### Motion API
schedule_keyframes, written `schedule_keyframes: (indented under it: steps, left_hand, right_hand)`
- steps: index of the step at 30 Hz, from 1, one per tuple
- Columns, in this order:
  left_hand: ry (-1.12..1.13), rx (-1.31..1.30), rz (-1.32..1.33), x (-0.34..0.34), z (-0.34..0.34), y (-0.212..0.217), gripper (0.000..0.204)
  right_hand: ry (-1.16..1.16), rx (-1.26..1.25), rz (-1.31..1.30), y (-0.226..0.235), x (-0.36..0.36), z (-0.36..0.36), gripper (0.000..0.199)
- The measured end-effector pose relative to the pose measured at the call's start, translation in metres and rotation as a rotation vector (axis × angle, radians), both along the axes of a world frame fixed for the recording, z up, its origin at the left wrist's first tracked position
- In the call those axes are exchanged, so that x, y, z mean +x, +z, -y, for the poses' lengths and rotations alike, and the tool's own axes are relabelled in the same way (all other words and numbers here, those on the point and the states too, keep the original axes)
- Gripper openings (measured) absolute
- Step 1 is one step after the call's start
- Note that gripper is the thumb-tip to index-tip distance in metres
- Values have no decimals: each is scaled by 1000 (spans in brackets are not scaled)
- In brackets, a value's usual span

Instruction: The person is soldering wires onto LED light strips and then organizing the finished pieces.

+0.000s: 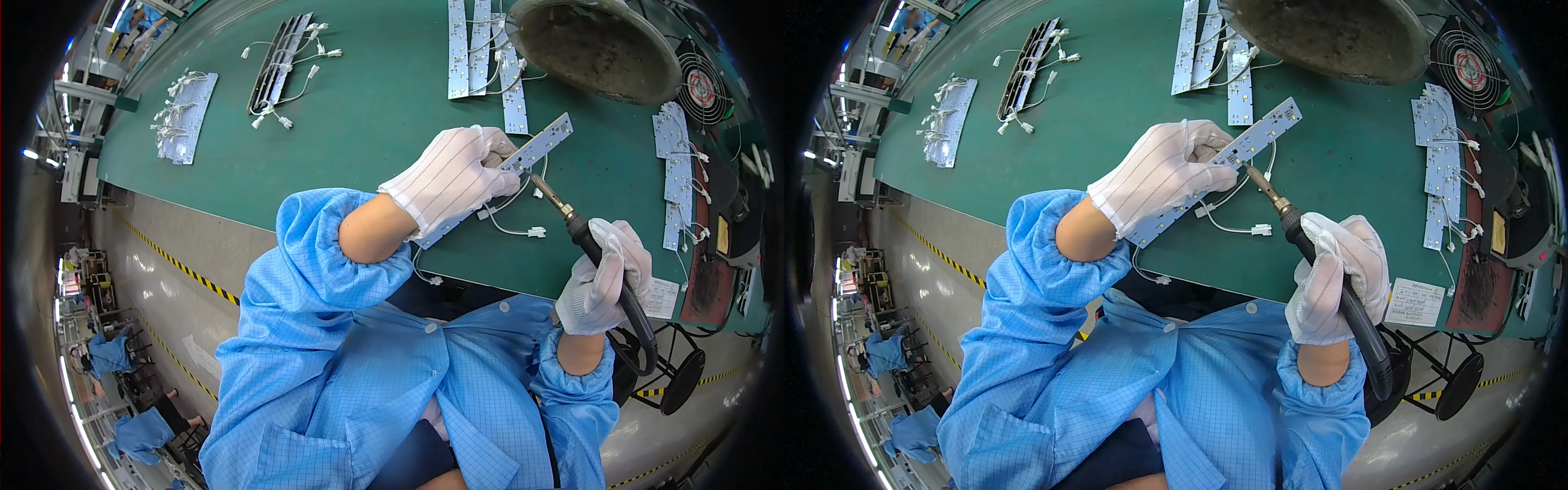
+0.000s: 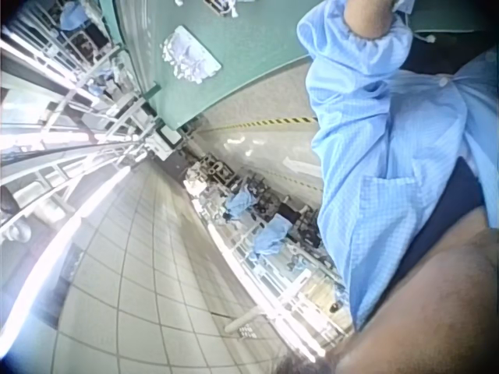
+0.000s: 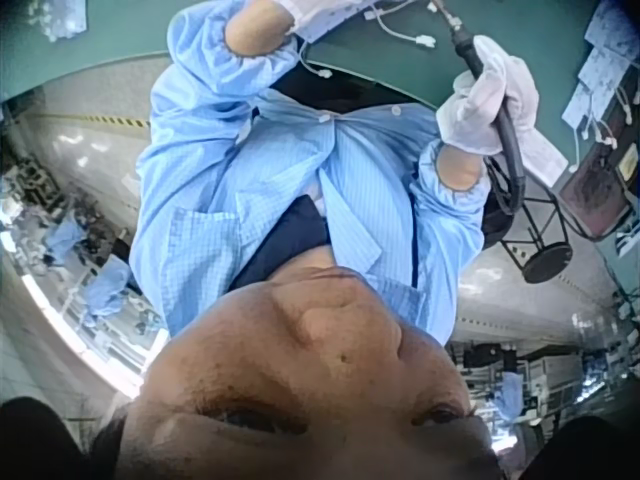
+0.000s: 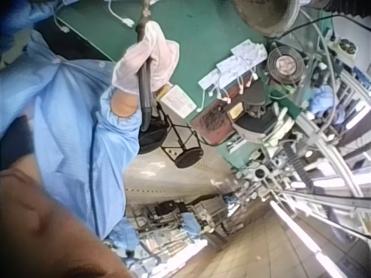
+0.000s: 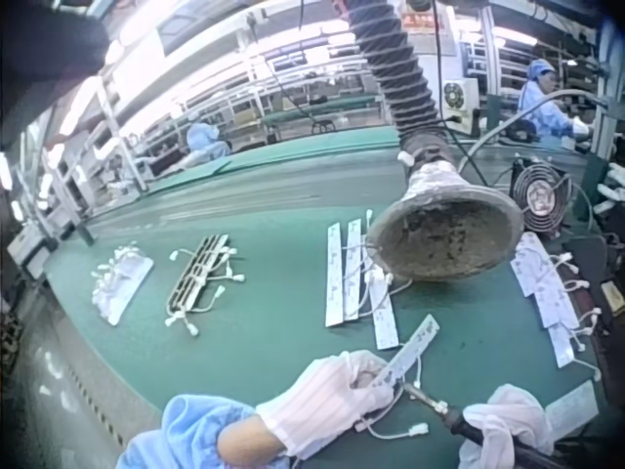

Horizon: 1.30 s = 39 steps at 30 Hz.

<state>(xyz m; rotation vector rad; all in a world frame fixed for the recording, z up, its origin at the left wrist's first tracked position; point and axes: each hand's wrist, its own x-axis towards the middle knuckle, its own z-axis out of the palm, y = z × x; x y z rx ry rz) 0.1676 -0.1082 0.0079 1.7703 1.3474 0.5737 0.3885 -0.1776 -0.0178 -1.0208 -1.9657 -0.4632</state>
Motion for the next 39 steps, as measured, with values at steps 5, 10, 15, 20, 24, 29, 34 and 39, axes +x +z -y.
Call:
schedule_keyframes:
  steps: [5, 10, 15, 20, 24, 29, 34, 39]
  left_hand:
    - [-83, -126, -52, -13, -1, 18, 43]
    - [-363, -20, -653, -41, -1, 51, 63]
    - [-178, 156, -641, -7, 0, 42, 61]
    - [-148, 4, -198, 8, -4, 12, 47]
    - [-289, 242, -161, 0, -8, 4, 34]
    - [-162, -39, -117, 6, -6, 11, 30]
    - [-186, 118, -64, 3, -4, 6, 30]
    - [-177, 57, -77, 4, -4, 10, 33]
  right_hand:
    - [-33, 59, -26, -2, -1, -7, 31]
    - [-112, 105, 3, -3, 2, -6, 28]
    - [-124, 148, 2, -3, -1, -6, 24]
    - [-183, 136, -2, -4, -1, -4, 33]
    - [-94, 173, -61, -8, -1, -8, 23]
    - [174, -215, -386, -13, 7, -2, 20]
    - [125, -144, -248, -5, 0, -3, 24]
    - [135, -241, -258, -4, 5, -1, 31]
